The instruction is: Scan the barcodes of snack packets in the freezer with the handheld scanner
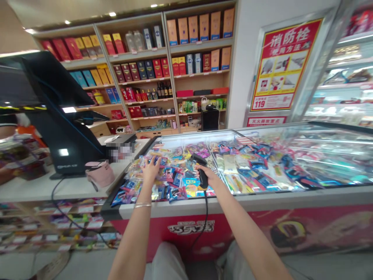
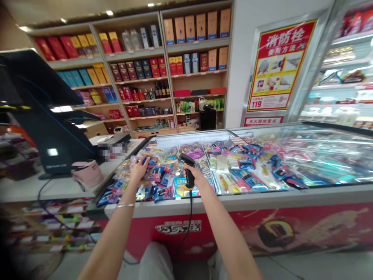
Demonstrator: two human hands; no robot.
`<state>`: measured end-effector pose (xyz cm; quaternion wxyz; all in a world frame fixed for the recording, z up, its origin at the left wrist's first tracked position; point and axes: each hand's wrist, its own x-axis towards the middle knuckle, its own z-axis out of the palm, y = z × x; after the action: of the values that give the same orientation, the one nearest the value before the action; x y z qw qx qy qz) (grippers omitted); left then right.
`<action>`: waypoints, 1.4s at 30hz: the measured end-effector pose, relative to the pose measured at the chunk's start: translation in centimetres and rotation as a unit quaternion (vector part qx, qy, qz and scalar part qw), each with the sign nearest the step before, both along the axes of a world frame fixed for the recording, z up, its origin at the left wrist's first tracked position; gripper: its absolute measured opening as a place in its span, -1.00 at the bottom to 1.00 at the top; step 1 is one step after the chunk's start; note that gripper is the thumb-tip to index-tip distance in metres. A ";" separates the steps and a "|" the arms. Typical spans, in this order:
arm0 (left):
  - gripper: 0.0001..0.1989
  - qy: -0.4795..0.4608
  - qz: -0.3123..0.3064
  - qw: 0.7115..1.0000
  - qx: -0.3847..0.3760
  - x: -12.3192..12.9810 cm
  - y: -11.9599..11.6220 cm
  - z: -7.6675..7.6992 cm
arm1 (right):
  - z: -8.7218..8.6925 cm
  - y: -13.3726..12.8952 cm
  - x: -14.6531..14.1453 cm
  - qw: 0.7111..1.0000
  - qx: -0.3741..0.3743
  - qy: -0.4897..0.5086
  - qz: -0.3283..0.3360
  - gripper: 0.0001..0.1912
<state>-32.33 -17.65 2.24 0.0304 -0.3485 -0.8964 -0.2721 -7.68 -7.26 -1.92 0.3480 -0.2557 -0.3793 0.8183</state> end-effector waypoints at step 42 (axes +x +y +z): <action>-0.47 -0.181 -0.420 0.875 0.157 26.5 18.6 -6.0 | 1.4 9.8 25.3 0.970 0.036 0.001 -0.238 -0.84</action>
<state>-5.86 0.91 -3.76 -0.1948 -0.6277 -0.6009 -0.4550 17.59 2.55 -0.51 0.5423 -0.3255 -0.3361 0.6979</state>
